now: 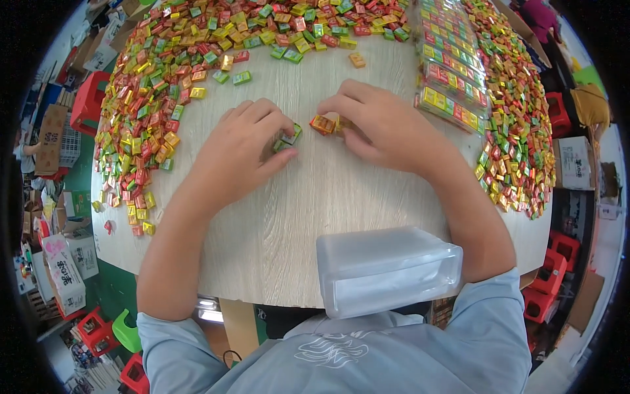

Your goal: Sorting small colorful packets and placing them into a clear plastic container in a specific order or count.

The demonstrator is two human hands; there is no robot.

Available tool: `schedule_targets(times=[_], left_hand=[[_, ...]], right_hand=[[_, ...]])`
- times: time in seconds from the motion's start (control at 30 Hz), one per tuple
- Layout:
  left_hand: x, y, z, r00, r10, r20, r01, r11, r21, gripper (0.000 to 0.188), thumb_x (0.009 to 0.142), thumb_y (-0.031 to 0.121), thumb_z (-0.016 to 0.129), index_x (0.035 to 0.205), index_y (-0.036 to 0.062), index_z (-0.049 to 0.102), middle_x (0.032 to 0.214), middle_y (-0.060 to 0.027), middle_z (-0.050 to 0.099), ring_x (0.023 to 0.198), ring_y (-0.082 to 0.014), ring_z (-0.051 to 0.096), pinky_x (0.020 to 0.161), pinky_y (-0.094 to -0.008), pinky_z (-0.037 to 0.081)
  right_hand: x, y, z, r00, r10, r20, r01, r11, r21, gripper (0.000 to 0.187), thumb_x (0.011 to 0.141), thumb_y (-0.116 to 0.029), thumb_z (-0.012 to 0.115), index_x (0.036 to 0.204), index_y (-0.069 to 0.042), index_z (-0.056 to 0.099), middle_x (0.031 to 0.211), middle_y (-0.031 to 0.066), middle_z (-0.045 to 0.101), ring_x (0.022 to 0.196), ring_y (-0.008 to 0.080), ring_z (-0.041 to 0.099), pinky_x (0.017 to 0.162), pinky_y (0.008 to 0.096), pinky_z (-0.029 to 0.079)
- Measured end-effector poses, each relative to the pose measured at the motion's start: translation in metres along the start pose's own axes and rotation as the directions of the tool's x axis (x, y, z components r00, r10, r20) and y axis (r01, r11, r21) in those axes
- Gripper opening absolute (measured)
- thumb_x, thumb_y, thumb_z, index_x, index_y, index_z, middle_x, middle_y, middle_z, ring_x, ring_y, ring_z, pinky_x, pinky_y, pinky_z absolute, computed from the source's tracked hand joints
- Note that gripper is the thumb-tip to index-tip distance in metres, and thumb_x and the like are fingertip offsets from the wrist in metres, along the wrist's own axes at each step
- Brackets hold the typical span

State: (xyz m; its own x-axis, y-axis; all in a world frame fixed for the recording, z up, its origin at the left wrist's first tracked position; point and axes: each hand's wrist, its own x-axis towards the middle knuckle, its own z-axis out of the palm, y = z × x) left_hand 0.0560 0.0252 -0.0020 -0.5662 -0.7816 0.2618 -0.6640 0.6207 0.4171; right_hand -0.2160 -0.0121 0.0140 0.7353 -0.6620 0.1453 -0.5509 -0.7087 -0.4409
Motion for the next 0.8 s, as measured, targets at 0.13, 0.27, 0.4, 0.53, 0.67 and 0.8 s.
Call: schedule_targets(times=[0.13,0.27,0.4,0.53,0.67,0.8], left_hand=[[-0.002,0.001,-0.001,0.999,-0.020,0.025,0.021,1.000,-0.006,0.027,0.088,0.021,0.078,0.107,0.0077,0.064,0.108,-0.0120,0.062,0.105,-0.0350,0.060,0.095,-0.0455,0.048],[-0.001,0.001,-0.002,1.000,0.002,-0.001,-0.002,0.999,-0.032,0.029,0.087,0.020,0.078,0.110,0.0076,0.064,0.108,-0.0123,0.062,0.105,-0.0363,0.060,0.094,-0.0456,0.048],[-0.002,0.001,-0.002,1.000,-0.007,0.005,0.007,0.999,-0.032,0.030,0.086,0.018,0.078,0.110,0.0078,0.064,0.109,-0.0126,0.062,0.105,-0.0374,0.060,0.094,-0.0461,0.048],[-0.002,0.001,0.000,1.000,-0.008,-0.003,0.008,0.999,-0.034,0.031,0.086,0.017,0.078,0.111,0.0080,0.064,0.111,-0.0128,0.062,0.106,-0.0374,0.060,0.094,-0.0459,0.049],[-0.003,0.001,-0.001,1.000,-0.014,-0.018,0.013,0.999,-0.040,0.036,0.085,0.016,0.079,0.116,0.0083,0.063,0.111,-0.0134,0.061,0.106,-0.0381,0.060,0.093,-0.0459,0.049],[-0.003,0.009,-0.004,0.993,-0.108,0.049,0.112,0.989,-0.092,0.043,0.085,0.013,0.079,0.124,0.0080,0.062,0.111,-0.0145,0.060,0.103,-0.0382,0.062,0.089,-0.0457,0.052]], right_hand=[[0.005,-0.005,0.003,0.992,-0.117,-0.053,0.113,0.991,-0.077,0.032,0.086,-0.007,0.074,0.118,-0.007,0.068,0.105,0.0120,0.064,0.102,0.0329,0.063,0.087,0.0441,0.053],[0.001,0.008,0.006,0.992,-0.108,-0.071,0.099,0.987,-0.123,0.024,0.087,-0.010,0.075,0.111,-0.007,0.069,0.105,0.0110,0.065,0.100,0.0332,0.064,0.085,0.0436,0.053],[-0.002,0.006,0.003,0.993,-0.014,-0.119,-0.006,0.986,-0.168,0.017,0.089,-0.013,0.076,0.100,-0.006,0.065,0.103,0.0103,0.065,0.095,0.0334,0.065,0.081,0.0427,0.052],[-0.007,0.009,-0.002,0.995,0.015,-0.099,-0.031,0.986,-0.162,0.022,0.089,-0.015,0.076,0.095,-0.005,0.059,0.102,0.0101,0.062,0.093,0.0333,0.064,0.079,0.0434,0.051],[-0.010,0.014,-0.005,0.996,-0.021,-0.086,-0.002,0.965,-0.263,0.024,0.089,-0.016,0.076,0.096,-0.005,0.057,0.105,0.0098,0.062,0.094,0.0336,0.064,0.079,0.0432,0.051],[-0.008,0.013,0.003,0.990,0.032,-0.140,-0.060,0.977,-0.204,0.024,0.091,-0.018,0.075,0.099,-0.005,0.057,0.105,0.0100,0.062,0.094,0.0341,0.064,0.079,0.0430,0.051]])
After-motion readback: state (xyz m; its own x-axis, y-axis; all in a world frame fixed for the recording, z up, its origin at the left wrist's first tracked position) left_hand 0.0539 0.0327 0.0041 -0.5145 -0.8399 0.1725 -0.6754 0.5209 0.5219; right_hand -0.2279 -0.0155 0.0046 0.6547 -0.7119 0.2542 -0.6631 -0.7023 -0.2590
